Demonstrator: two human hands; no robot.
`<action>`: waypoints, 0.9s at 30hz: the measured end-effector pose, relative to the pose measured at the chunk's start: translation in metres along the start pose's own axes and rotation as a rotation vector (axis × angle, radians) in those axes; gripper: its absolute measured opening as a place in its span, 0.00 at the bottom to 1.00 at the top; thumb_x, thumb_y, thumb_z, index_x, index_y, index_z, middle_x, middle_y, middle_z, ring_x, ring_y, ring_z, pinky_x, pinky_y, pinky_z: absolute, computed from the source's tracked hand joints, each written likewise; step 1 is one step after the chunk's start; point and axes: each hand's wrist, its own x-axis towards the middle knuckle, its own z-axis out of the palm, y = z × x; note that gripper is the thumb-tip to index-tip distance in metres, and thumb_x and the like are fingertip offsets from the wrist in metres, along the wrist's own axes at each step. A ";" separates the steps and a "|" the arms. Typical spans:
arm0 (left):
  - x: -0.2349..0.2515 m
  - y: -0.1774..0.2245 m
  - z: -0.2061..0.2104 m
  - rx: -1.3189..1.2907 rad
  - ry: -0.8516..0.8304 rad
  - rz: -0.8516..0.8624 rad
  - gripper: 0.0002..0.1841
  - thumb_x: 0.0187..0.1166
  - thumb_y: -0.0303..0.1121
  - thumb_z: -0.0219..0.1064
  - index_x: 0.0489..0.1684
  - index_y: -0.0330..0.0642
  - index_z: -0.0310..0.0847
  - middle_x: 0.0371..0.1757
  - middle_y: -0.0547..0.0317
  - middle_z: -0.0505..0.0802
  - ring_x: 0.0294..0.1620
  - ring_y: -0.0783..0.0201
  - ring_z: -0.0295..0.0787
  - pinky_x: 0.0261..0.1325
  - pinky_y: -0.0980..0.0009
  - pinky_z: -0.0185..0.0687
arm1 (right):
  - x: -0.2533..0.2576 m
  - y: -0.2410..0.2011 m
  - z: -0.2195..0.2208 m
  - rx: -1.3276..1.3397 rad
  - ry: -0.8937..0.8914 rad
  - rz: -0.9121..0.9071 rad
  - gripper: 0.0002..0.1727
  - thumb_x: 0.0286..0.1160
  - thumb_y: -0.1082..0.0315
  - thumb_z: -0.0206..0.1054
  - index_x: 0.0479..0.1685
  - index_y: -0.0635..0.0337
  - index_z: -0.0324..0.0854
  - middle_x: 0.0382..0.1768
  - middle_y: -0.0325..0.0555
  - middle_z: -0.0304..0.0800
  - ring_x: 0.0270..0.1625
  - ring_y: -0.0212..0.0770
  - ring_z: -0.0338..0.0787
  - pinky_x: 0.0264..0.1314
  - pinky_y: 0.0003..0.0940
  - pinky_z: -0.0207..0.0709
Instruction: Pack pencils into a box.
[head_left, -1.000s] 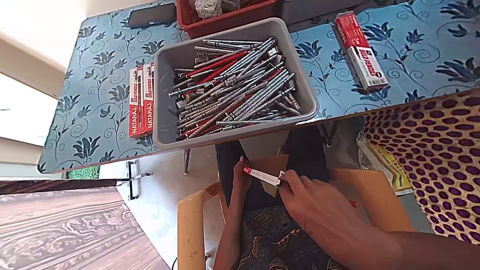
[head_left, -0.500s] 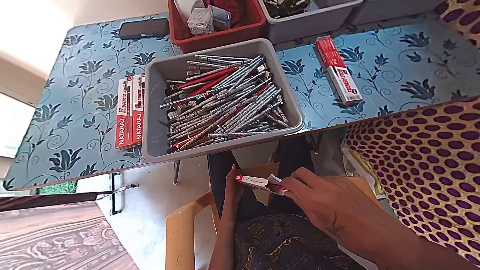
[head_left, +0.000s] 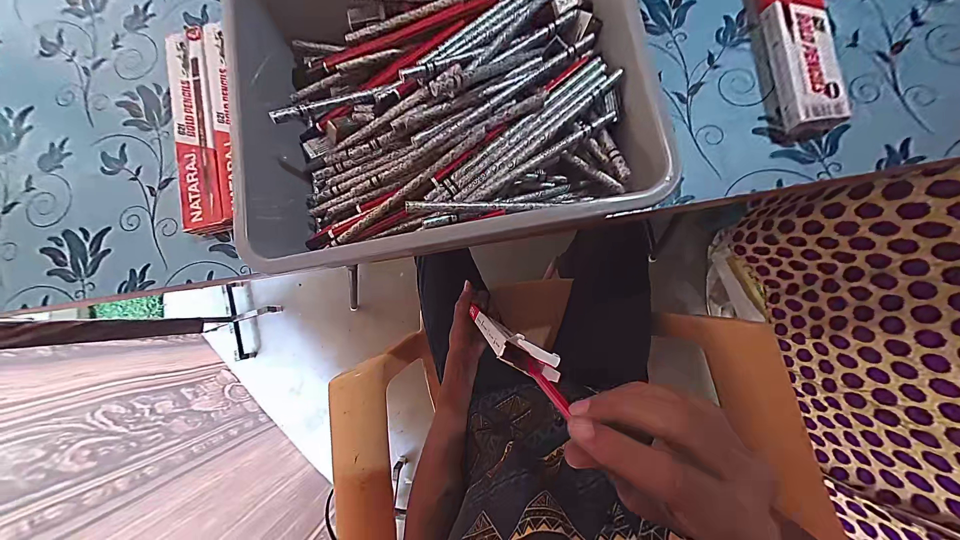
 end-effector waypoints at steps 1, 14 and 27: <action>-0.002 0.000 -0.001 -0.004 -0.024 -0.006 0.21 0.88 0.53 0.57 0.23 0.58 0.82 0.19 0.77 0.82 0.22 0.81 0.81 0.33 0.84 0.81 | 0.000 -0.001 0.002 -0.013 0.003 -0.039 0.08 0.85 0.68 0.64 0.56 0.56 0.78 0.45 0.47 0.86 0.42 0.37 0.88 0.46 0.23 0.83; -0.015 0.008 0.016 -0.031 0.045 0.003 0.20 0.91 0.48 0.53 0.25 0.56 0.79 0.22 0.76 0.82 0.25 0.79 0.81 0.37 0.82 0.81 | -0.010 0.014 0.032 -0.188 0.023 -0.078 0.06 0.83 0.72 0.64 0.47 0.59 0.86 0.43 0.49 0.97 0.23 0.37 0.77 0.26 0.28 0.66; -0.002 -0.001 -0.011 -0.150 -0.047 -0.032 0.20 0.92 0.49 0.51 0.28 0.55 0.80 0.24 0.73 0.84 0.27 0.78 0.82 0.36 0.82 0.81 | -0.019 0.010 0.017 -0.014 0.040 0.015 0.13 0.90 0.55 0.58 0.51 0.52 0.83 0.51 0.42 0.81 0.53 0.34 0.82 0.58 0.23 0.74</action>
